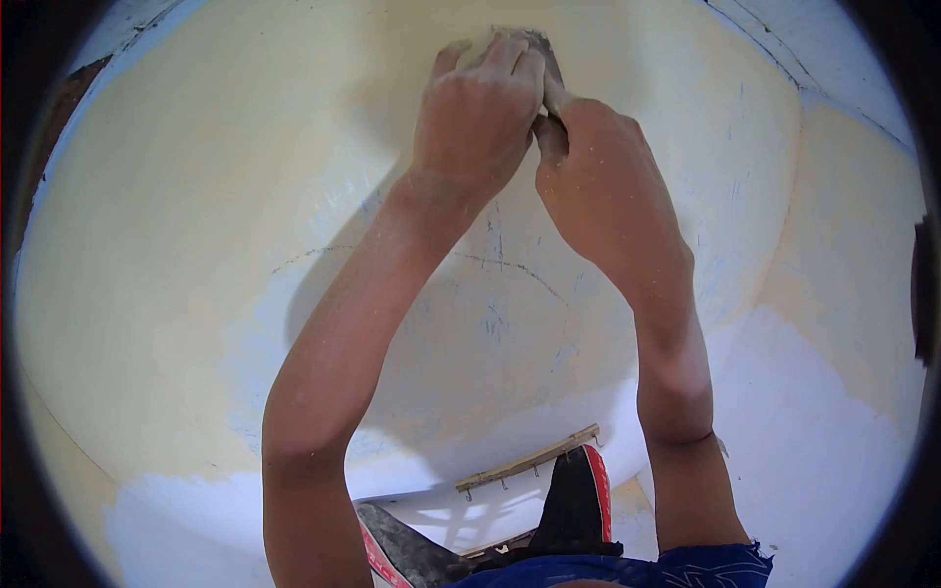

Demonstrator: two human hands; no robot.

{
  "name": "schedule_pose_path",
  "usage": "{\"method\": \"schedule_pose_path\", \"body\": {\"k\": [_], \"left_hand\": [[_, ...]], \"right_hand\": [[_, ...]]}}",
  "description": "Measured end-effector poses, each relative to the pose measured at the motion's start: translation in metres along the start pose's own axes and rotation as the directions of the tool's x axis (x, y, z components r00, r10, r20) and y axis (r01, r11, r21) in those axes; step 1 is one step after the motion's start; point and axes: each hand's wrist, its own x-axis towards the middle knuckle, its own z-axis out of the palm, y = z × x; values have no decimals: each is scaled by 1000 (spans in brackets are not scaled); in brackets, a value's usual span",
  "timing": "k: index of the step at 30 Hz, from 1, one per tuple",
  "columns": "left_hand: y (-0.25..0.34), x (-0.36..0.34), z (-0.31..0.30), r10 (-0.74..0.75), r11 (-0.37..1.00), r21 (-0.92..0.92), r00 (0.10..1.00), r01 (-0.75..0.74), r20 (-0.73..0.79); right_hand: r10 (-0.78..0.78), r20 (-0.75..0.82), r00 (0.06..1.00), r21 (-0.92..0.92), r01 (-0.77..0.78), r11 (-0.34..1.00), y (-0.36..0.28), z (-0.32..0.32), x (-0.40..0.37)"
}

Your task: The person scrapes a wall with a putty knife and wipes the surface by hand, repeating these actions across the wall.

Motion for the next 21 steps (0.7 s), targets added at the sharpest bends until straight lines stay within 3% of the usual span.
{"method": "schedule_pose_path", "body": {"k": [8,14,17,19,21], "left_hand": [[15,-10,-11,-25,999,-27,999,26,39],[8,3,3,-16,999,49,1000,17,-17],[14,-7,-8,-3,1000,-1,1000,3,-13],[13,-10,-9,0,1000,-1,1000,0,4],[8,-7,-6,4,1000,-4,1000,-4,22]], "right_hand": [[-37,43,998,37,35,999,8,-10,-12],[-1,13,1000,-6,1,1000,7,-4,-6],[-119,-11,993,-77,118,990,9,0,-14],[-17,80,997,-6,18,1000,3,-5,-16],[-9,48,999,18,8,1000,-2,-5,-8]]}}
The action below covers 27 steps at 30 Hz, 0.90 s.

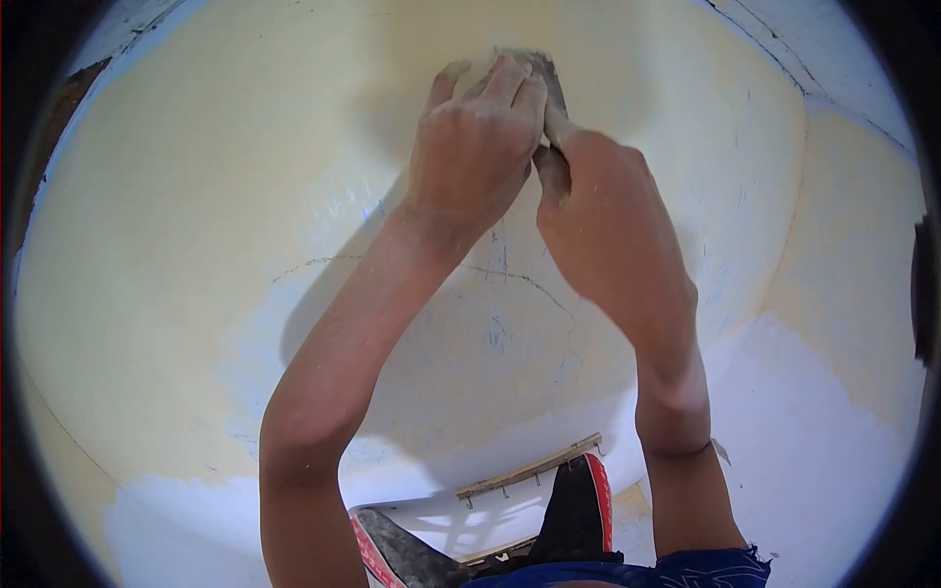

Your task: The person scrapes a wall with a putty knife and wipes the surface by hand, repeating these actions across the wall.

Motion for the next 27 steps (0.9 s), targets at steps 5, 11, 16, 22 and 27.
{"method": "schedule_pose_path", "body": {"k": [5,11,16,22,27], "left_hand": [[-1,10,-1,-25,999,20,999,25,29],[10,-24,-8,-12,997,-79,997,18,73],[8,-52,-35,-17,999,-31,959,27,282],[-14,-47,-44,31,981,163,919,-103,393],[-2,-12,-2,77,982,135,935,-131,346]], "right_hand": [[26,-14,1000,-24,-26,999,1,3,2],[-4,-41,999,0,4,1000,30,20,-20],[8,-235,972,254,54,966,99,59,-85],[522,2,853,499,-453,739,194,99,-251],[624,113,773,583,-560,588,222,105,-342]]}}
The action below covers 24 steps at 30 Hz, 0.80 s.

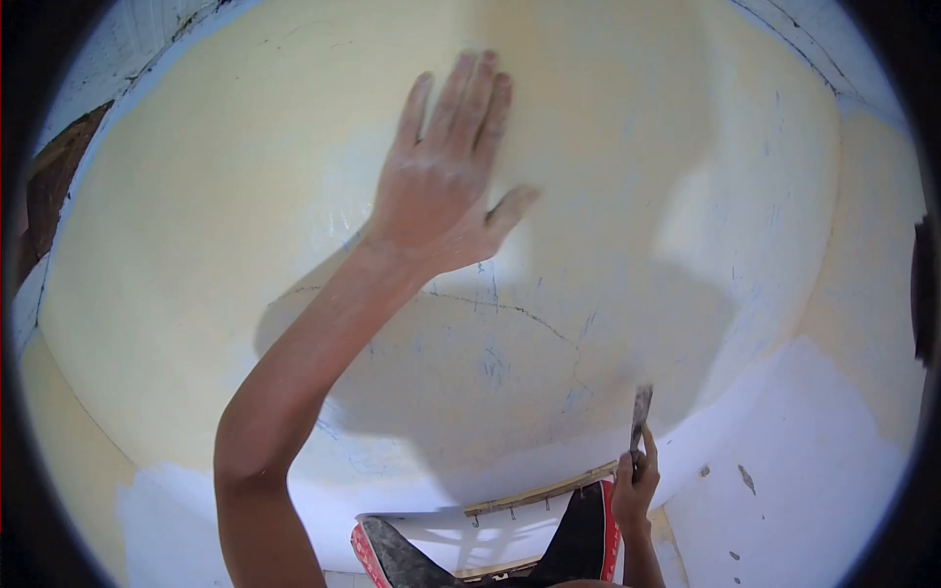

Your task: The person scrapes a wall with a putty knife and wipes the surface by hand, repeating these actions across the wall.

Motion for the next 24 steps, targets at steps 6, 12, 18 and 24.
{"method": "schedule_pose_path", "body": {"k": [6,12,18,24], "left_hand": [[73,31,44,105,977,-190,994,-95,44],[179,-28,82,563,817,-349,764,-459,315],[105,16,71,393,876,-366,904,-313,170],[5,30,13,124,990,-70,992,-124,-5]], "right_hand": [[69,-33,997,11,-68,998,-6,-29,-18],[33,-129,991,99,-20,995,-25,-35,-24],[55,-134,990,66,-46,997,-13,-44,-29],[55,-119,991,159,-36,987,-38,-38,-25]]}}
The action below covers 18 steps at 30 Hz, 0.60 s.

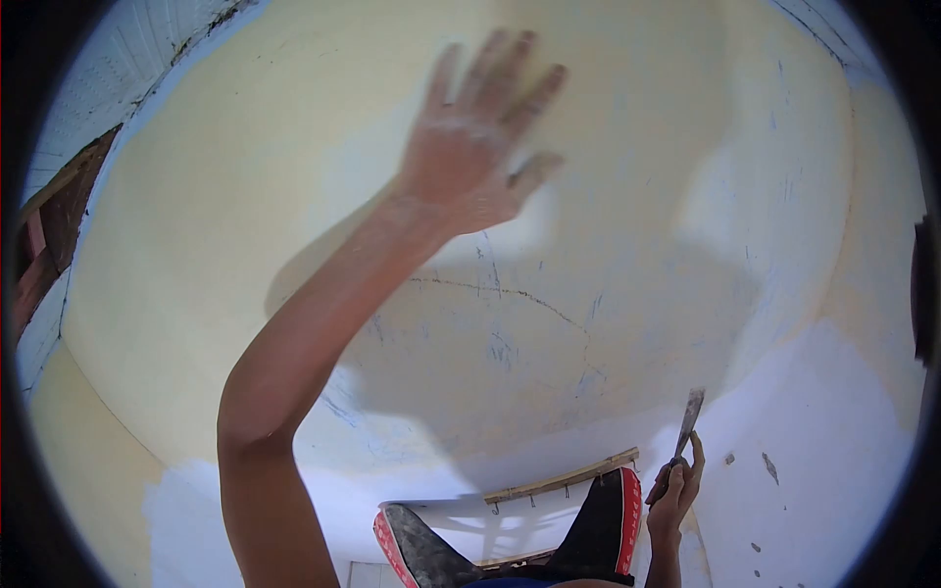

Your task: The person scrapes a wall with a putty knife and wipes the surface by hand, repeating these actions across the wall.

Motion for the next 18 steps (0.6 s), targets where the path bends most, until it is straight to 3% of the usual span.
{"method": "schedule_pose_path", "body": {"k": [1,4,6,7,11,13,14,15,16,17,18], "left_hand": [[-8,-7,-7,-31,995,91,999,32,-17],[-7,-38,-22,-54,991,123,998,52,14],[5,-63,-33,-68,994,94,994,60,84],[10,-74,-39,-82,995,71,985,71,153],[18,-105,-41,18,997,-79,979,-2,201],[19,-109,-39,153,983,-131,967,-128,205],[20,-108,-35,151,983,-135,967,-125,204],[20,-103,-28,156,979,-149,982,-140,104],[21,-96,-22,160,974,-160,987,-158,3],[24,-86,-19,160,974,-160,987,-158,3],[30,-74,-16,92,977,-179,988,-113,-122]], "right_hand": [[-1,-7,1000,2,1,1000,-2,5,1],[26,-66,997,38,-24,999,0,11,5],[46,120,992,-38,-42,998,4,9,17],[50,113,992,-42,-45,998,-9,16,22],[-300,125,946,28,299,954,-78,64,61],[-292,175,940,-145,318,937,-127,78,78],[-519,189,834,-307,552,775,-143,87,94],[-700,245,670,-446,719,533,-156,97,109],[-699,246,672,-447,718,533,-170,108,115],[-697,249,673,-504,704,500,-184,122,118],[-695,251,673,-559,687,464,-195,136,119]]}}
